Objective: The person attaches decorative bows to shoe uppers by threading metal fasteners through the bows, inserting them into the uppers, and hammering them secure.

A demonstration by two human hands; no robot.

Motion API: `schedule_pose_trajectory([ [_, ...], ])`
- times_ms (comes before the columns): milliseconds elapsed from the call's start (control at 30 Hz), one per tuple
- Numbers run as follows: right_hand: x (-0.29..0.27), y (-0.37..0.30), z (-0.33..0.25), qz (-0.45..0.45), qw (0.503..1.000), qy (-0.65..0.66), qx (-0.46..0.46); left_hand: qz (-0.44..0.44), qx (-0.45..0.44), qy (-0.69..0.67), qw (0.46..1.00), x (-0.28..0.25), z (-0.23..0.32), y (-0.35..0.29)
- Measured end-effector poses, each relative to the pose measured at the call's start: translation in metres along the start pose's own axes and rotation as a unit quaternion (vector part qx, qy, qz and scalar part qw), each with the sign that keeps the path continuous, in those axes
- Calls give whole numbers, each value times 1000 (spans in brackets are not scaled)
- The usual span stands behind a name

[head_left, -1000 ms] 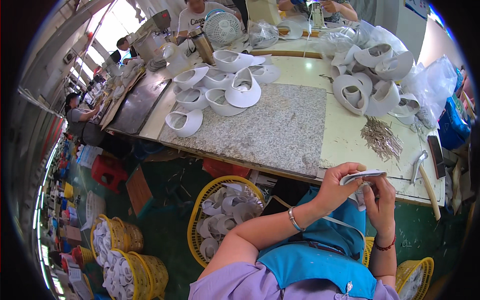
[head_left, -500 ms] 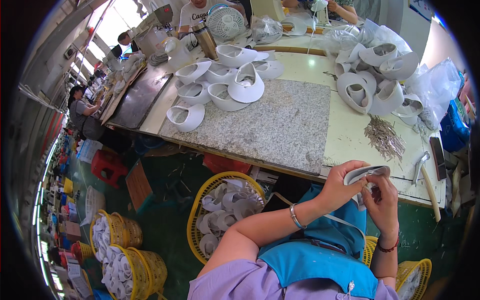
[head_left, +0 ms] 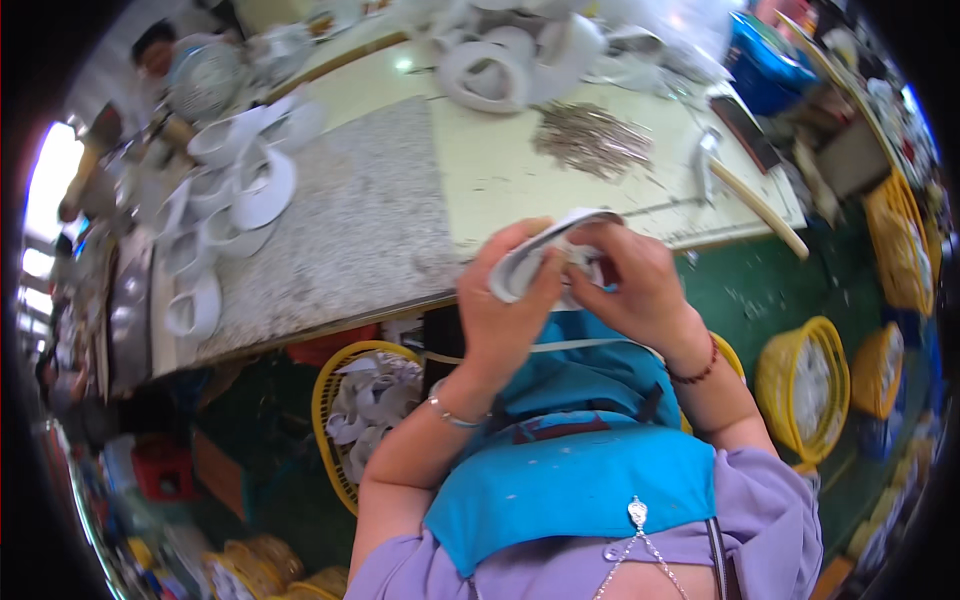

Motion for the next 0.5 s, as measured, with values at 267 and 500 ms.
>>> schedule_pose_trajectory([
  [267,-15,-9,9,-37,994,73,75,-67,80,91,990,7,-3,3],
  [500,-6,-21,17,-27,949,249,189,0,299,196,934,6,-2,-1],
])
Point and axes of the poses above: each hand's wrist, its own y-axis towards the middle knuckle, its own x-axis out of the palm, z = x × y, the point moved 3 cm from there along y, towards the middle knuckle, and after that the axes turned 10 degrees about y, right-handed, at the moved point
